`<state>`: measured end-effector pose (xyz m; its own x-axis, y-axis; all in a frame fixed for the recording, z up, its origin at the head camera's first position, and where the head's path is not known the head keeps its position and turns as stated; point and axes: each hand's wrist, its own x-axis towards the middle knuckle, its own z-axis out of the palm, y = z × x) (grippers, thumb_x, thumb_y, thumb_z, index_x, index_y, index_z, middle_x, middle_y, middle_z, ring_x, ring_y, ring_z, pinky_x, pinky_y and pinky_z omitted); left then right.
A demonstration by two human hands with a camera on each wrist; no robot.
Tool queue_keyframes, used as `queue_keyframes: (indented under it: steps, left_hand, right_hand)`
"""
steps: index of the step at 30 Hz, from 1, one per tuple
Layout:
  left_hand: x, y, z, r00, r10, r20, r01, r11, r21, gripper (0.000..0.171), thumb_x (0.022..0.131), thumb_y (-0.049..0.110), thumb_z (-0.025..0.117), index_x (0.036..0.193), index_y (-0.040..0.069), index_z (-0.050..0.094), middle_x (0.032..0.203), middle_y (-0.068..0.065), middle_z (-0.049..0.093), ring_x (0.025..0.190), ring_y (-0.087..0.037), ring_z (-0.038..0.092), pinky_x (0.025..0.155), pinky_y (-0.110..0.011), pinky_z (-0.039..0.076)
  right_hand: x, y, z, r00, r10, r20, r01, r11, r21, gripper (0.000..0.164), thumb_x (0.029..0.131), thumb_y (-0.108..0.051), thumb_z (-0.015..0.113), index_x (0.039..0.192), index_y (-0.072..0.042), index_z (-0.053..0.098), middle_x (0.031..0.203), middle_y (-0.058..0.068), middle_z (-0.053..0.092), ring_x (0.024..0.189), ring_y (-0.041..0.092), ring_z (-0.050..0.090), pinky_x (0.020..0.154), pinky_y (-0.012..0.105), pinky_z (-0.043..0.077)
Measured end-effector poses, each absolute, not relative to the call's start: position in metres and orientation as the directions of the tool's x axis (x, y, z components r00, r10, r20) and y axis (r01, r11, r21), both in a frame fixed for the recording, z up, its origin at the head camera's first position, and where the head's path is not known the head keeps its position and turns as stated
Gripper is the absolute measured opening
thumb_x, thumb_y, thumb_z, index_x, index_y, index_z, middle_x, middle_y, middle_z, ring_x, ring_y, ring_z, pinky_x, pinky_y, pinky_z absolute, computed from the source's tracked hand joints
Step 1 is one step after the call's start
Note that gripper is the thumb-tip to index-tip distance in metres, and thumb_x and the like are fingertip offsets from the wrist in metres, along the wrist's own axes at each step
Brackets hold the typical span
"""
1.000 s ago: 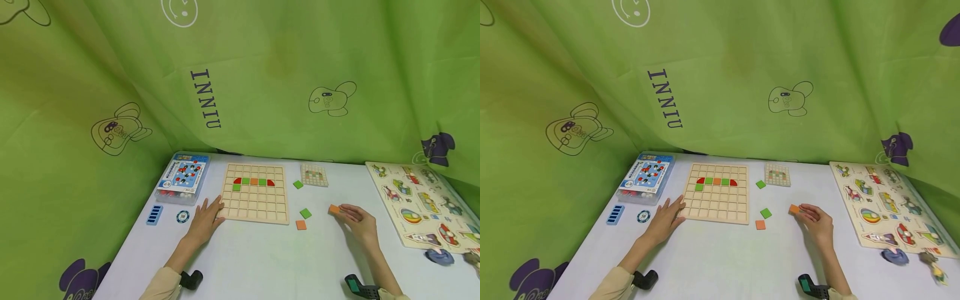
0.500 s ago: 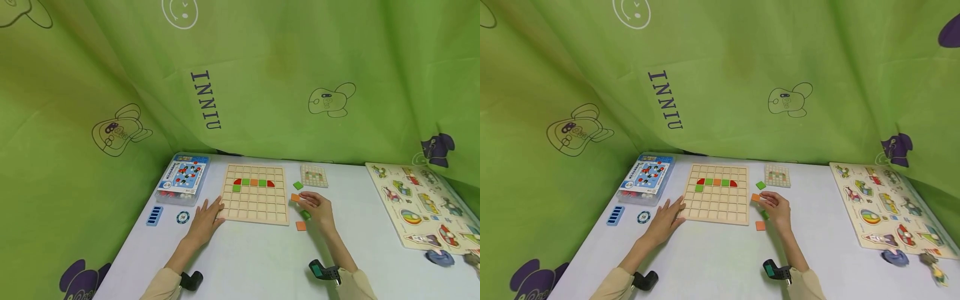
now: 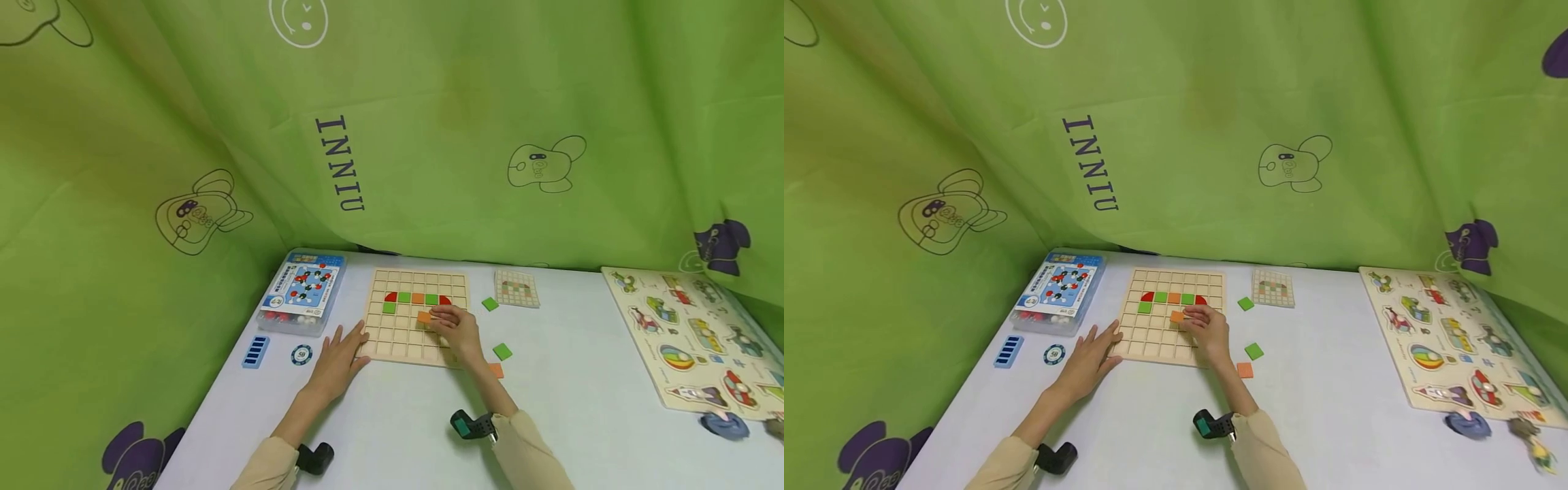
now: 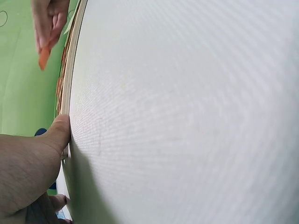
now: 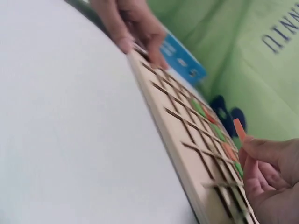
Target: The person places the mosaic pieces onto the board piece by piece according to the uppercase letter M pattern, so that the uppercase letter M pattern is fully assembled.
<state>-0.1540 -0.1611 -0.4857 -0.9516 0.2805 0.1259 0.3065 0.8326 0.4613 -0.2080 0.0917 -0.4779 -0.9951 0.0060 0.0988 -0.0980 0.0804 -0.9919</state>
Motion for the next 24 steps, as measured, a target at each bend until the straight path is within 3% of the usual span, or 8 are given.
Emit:
queue_keyframes:
  steps: [4, 10, 24]
  left_hand:
    - [-0.155, -0.161, -0.487, -0.951, 0.284, 0.122, 0.308, 0.83, 0.465, 0.043, 0.095, 0.022, 0.059, 0.133, 0.004, 0.053, 0.153, -0.012, 0.033, 0.136, -0.052, 0.024, 0.106, -0.069, 0.018]
    - [-0.156, -0.16, -0.487, -0.951, 0.285, 0.116, 0.306, 0.838, 0.452, 0.044, 0.095, 0.024, 0.059, 0.134, 0.005, 0.053, 0.153, -0.011, 0.033, 0.136, -0.052, 0.024, 0.106, -0.068, 0.018]
    - [-0.155, -0.161, -0.485, -0.949, 0.29, 0.125, 0.315, 0.842, 0.438, 0.044, 0.095, 0.025, 0.059, 0.134, 0.005, 0.053, 0.153, -0.012, 0.034, 0.135, -0.053, 0.026, 0.104, -0.07, 0.02]
  right_hand:
    - [-0.213, 0.071, -0.48, -0.985, -0.034, 0.172, -0.175, 0.188, -0.966, 0.026, 0.078, 0.013, 0.07, 0.104, 0.012, 0.065, 0.101, 0.025, 0.068, 0.087, 0.034, 0.067, 0.072, 0.02, 0.055]
    - [-0.218, 0.051, -0.48, -0.959, -0.108, 0.261, -0.282, 0.324, -0.903, 0.023, 0.078, 0.011, 0.071, 0.101, 0.01, 0.067, 0.096, 0.021, 0.07, 0.08, 0.029, 0.068, 0.067, 0.026, 0.056]
    - [-0.224, 0.033, -0.484, -0.939, -0.171, 0.3, -0.342, 0.335, -0.878, 0.022, 0.078, 0.015, 0.07, 0.099, 0.013, 0.065, 0.094, 0.024, 0.068, 0.081, 0.032, 0.067, 0.069, 0.032, 0.058]
